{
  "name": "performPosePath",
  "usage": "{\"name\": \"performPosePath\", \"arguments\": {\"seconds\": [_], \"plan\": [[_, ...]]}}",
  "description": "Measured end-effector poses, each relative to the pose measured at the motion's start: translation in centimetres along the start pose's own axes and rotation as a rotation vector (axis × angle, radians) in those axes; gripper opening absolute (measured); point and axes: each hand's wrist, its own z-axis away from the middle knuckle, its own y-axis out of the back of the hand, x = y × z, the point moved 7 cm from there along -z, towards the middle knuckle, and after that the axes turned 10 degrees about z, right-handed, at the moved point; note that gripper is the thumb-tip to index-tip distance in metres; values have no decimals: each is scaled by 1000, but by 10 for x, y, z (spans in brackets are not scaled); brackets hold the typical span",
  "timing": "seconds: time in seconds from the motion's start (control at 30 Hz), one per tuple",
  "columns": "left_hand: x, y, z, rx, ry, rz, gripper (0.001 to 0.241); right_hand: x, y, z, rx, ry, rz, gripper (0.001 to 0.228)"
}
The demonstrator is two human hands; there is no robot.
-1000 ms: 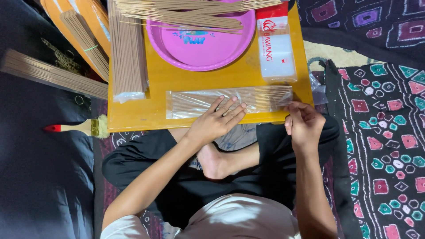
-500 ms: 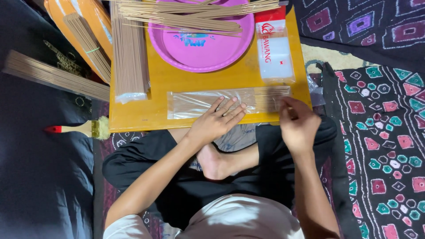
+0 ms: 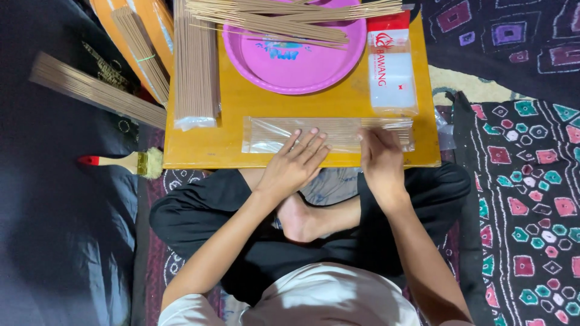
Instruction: The person places incense sticks into plastic bags and seals the bags by hand on a wooden table.
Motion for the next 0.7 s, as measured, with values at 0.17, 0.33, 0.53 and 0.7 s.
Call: {"name": "performPosePath", "arguments": {"seconds": [0.17,0.33,0.53,0.7], "plan": [[-11,35,44,90,206,-124,42,1,1,1,20,34,4,8],[-20,55,81,173,377,-318,49,3,-5,4,26,35,-30,8],[-16,62,80,203,481,-342,53,2,-4,5,46,23,-38,9],[-10,58,71,187,622,-427,52,5,-6,9,69,-21,-27,8]]}}
